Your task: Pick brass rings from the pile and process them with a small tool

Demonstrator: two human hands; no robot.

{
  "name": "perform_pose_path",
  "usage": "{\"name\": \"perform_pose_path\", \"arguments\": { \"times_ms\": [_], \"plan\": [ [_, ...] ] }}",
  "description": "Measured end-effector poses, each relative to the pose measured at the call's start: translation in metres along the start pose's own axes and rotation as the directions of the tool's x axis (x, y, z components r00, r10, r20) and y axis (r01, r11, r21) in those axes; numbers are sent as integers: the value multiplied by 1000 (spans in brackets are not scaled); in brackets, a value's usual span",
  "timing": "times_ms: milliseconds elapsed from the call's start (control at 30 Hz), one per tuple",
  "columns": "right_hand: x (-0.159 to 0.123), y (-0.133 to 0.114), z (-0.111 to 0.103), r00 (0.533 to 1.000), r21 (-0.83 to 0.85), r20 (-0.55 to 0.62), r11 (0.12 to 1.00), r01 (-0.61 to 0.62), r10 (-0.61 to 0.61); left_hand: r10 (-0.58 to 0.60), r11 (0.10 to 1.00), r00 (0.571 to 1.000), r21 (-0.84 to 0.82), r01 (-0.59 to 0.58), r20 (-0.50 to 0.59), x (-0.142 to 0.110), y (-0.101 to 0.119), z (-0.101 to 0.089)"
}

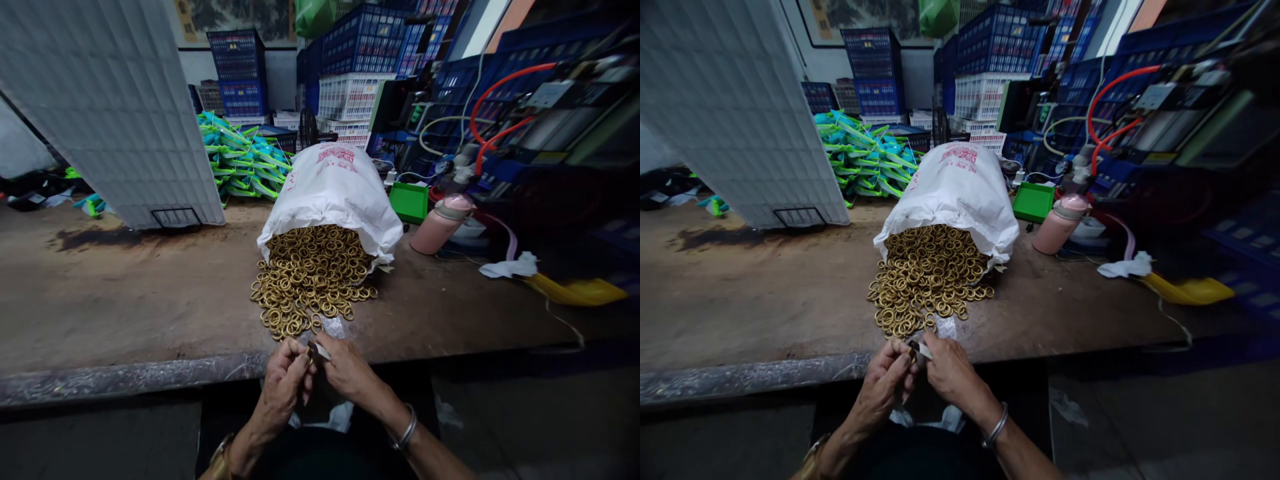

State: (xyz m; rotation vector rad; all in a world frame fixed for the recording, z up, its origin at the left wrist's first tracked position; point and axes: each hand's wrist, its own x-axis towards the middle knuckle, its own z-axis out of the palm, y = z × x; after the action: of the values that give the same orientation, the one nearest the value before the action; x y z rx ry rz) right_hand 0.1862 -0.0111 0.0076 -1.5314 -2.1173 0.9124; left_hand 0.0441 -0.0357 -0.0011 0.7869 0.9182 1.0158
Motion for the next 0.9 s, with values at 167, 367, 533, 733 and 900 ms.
{"name": "perform_pose_path", "arguments": {
  "times_ms": [167,367,533,733,900],
  "plan": [
    [6,18,1,979,-227,-152,959,-169,136,-26,985,986,-165,54,167,-11,12,6],
    [22,22,9,959,-239,-275,961,-138,69,-178,922,981,-335,196,83,-7,16,1],
    [28,15,14,967,-336,-235,925,-179,102,-224,899,974,-381,215,21,-1,9,-10],
    [30,22,15,955,-241,-283,958,-158,86,-272,819,958,-501,279,89,6,4,-17],
    [33,18,11,930,170,-334,980,-102,155,-230,855,972,-468,224,45,7,8,-13]
  ]
}}
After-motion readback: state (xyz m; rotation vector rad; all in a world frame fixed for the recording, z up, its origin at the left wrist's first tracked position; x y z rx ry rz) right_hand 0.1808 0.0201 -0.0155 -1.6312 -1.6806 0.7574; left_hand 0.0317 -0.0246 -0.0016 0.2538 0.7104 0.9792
